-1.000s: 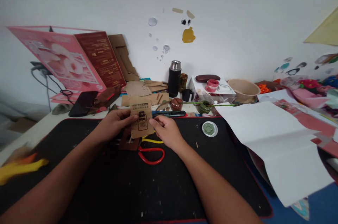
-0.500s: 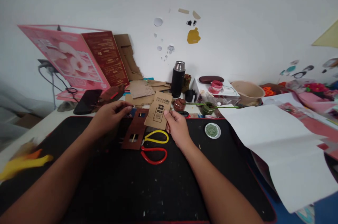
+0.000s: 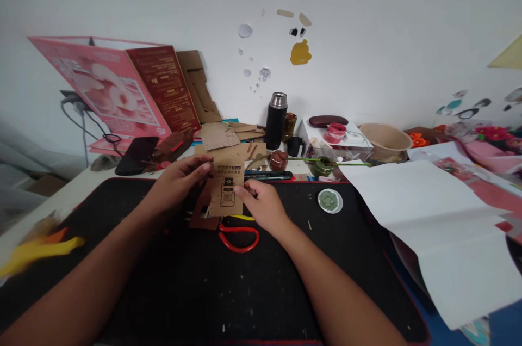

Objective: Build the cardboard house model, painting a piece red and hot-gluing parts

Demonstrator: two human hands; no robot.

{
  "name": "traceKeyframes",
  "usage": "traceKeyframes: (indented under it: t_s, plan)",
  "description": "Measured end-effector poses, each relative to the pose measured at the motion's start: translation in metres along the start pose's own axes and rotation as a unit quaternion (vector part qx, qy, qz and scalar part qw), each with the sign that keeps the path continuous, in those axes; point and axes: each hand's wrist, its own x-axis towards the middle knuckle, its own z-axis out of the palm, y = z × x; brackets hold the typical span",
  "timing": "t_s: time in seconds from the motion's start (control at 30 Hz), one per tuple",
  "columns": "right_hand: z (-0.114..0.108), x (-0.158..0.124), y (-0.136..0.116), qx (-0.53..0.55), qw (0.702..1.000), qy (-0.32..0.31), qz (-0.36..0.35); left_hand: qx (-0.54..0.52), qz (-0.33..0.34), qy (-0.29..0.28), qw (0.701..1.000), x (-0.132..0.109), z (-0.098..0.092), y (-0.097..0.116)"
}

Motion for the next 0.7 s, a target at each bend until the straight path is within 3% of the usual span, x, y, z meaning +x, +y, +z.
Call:
traceKeyframes:
  t_s: [0.27, 0.47, 0.57, 0.7]
  plan:
    - [0.003, -0.003, -0.001, -0.043, 0.999, -0.023, -0.020, -0.040, -0.041, -0.037, 0.998, 0.001, 0.002, -0.001]
    - [0.002, -0.004, -0.008, 0.016, 1.000, -0.017, 0.004, -0.144, -0.033, 0.059, 0.987, 0.007, -0.004, -0.009]
    - [0.001, -0.003, -0.013, 0.058, 0.998, -0.002, 0.017, -0.188, -0.035, 0.079, 0.978, 0.012, -0.006, -0.013]
    - [-0.002, 0.000, -0.015, 0.114, 0.993, 0.028, 0.031, -0.208, -0.044, 0.033, 0.977, 0.011, -0.004, -0.010]
